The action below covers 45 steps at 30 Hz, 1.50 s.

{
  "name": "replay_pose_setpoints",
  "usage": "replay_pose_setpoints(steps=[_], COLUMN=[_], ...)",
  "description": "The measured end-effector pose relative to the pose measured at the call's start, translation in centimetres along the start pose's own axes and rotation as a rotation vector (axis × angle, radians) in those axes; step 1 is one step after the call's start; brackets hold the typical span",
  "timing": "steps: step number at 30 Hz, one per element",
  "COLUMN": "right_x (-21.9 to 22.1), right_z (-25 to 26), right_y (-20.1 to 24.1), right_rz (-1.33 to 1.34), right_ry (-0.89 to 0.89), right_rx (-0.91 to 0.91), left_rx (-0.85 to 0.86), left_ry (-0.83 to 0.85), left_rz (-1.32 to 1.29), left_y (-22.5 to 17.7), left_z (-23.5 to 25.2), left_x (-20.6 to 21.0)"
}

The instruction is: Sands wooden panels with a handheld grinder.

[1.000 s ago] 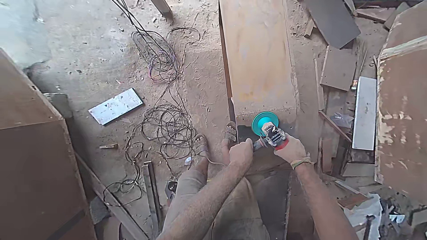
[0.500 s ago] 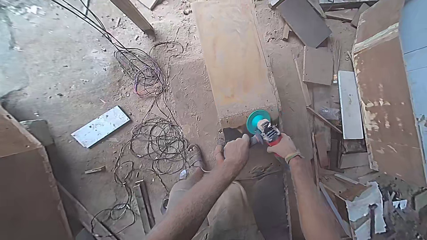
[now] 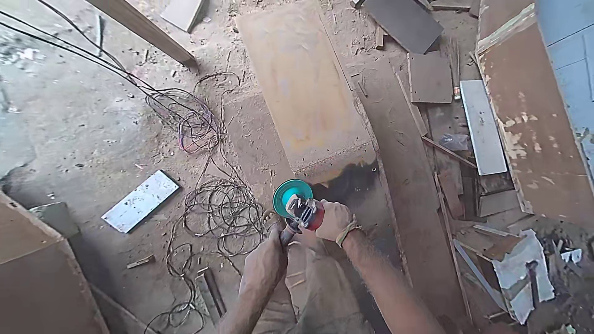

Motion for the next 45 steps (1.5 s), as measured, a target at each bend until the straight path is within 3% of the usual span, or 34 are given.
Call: replay_pose_setpoints(steps=[3,8,11,15,22,28,30,33,37,39,42,45], right_x=[-1.3,-5.7,-6.6,-7.3,-5.7,-1.9,-1.7,-2.4,-4.4,-5.5,-6.2,-5.5], right_z=[-0.3,-1.5,-0.5,0.6,1.9,2.3,1.8,0.8,-1.0,-1.6,-1.8,-1.0], right_y=[-4.1,-14.2,-18.1,-16.4,-9.2,-1.4,-0.7,-3.9,-13.0,-16.9,-20.1,-19.3], right_rz=[0.028,0.302,0.423,0.469,0.29,0.061,0.035,0.074,0.218,0.345,0.496,0.459], right_ry=[-0.08,-0.245,-0.291,-0.265,-0.145,-0.011,0.007,-0.109,-0.487,-0.576,-0.531,-0.437], right_rx=[0.074,0.282,0.262,0.083,-0.151,-0.196,-0.183,-0.103,0.11,0.216,0.315,0.222], left_rx=[0.077,0.331,0.386,0.305,0.059,-0.123,-0.127,-0.023,0.225,0.335,0.412,0.375], left_ry=[0.041,0.068,0.055,0.063,0.084,0.041,0.023,-0.003,0.039,0.045,0.098,0.149], left_rz=[0.026,0.114,0.137,0.182,0.21,0.101,0.066,0.056,0.091,0.103,0.117,0.103], left_y=[-4.3,-16.0,-19.7,-18.8,-11.8,-2.6,-1.6,-4.7,-14.6,-19.8,-23.5,-21.2], left_z=[0.5,0.0,-1.5,-2.7,-2.9,-1.8,-1.3,-0.7,0.0,-0.1,-0.9,-1.6], left_x=[-0.9,-7.6,-10.2,-11.1,-8.7,-3.3,-2.3,-2.5,-6.8,-9.5,-11.1,-9.8])
Point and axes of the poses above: each hand's wrist, its own z-axis towards the middle knuckle, its own x-axis out of the palm, y = z × x, the point moved 5 cm from there along z, towards the middle knuckle, and after that the axes turned 3 degrees about -x, right-handed, at the moved point
